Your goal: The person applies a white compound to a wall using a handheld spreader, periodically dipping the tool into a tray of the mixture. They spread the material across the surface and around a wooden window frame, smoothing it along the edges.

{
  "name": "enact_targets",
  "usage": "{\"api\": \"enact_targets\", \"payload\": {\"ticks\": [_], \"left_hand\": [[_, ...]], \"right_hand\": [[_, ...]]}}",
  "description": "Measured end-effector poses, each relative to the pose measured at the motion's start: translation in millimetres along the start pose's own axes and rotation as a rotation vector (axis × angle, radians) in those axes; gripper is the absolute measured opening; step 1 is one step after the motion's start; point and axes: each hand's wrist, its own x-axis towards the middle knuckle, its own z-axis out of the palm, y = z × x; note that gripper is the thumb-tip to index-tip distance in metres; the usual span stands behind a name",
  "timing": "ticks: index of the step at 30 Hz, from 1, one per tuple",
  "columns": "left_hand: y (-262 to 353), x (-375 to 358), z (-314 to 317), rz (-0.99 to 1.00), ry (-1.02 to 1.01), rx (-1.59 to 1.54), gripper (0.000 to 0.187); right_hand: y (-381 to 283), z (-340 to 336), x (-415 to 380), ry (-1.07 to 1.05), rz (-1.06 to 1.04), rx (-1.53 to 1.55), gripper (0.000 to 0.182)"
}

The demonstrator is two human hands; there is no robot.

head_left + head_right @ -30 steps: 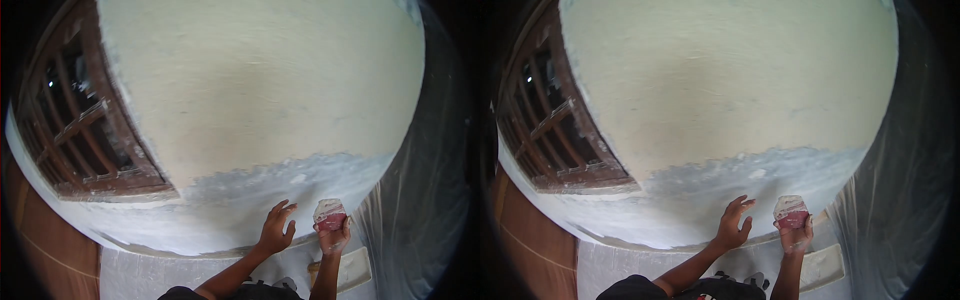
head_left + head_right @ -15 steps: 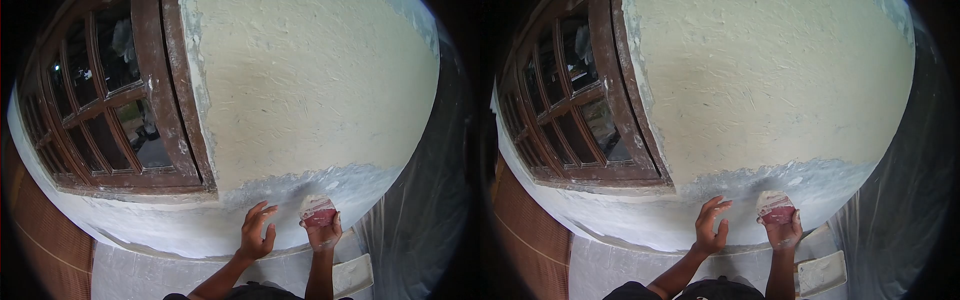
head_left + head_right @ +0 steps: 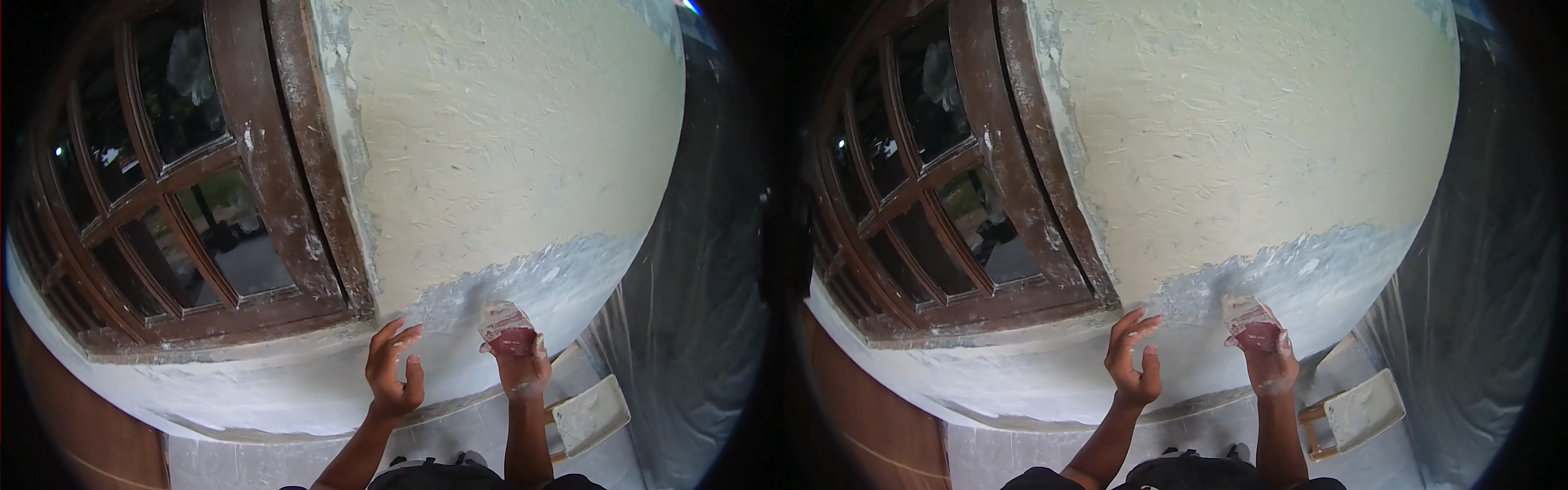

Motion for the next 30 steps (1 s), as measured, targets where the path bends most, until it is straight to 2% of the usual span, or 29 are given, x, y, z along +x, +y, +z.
{"api": "enact_targets", "payload": {"ticks": [4,6,7,8,10,11,12,14,19,23,30], "left_hand": [[-16,4,-37,0.065,-0.030,-0.032,0.021],[-24,7,-54,0.113,0.002,-0.041,0.021],[-28,10,-63,0.136,-0.004,-0.021,0.020],[-32,10,-69,0.145,-0.016,-0.038,0.020],[-42,12,-79,0.179,-0.032,-0.047,0.017],[-44,14,-84,0.191,-0.049,-0.041,0.017],[-47,15,-86,0.196,-0.060,-0.056,0.017],[-55,16,-90,0.171,-0.081,-0.072,0.018],[-67,16,-93,0.213,-0.106,-0.060,0.020],[-71,18,-95,0.256,-0.107,0.041,0.023],[-79,12,-97,0.306,-0.087,0.055,0.020]], "right_hand": [[34,30,-9,-0.073,-0.139,-0.279,0.079],[51,52,-11,-0.087,-0.316,-0.541,0.075],[54,65,-12,-0.053,-0.375,-0.701,0.069],[57,69,-13,-0.036,-0.389,-0.707,0.069],[63,76,-13,-0.043,-0.691,-1.228,0.061],[68,83,-13,-0.001,-0.743,-1.283,0.051],[71,89,-12,0.017,-0.747,-1.292,0.051],[78,97,-10,0.018,-0.873,-1.500,0.047],[103,99,-2,0.093,-0.964,-1.715,0.048],[116,93,5,0.168,-0.984,-1.763,0.048],[142,69,-8,0.151,-0.994,-1.789,0.049]]}}
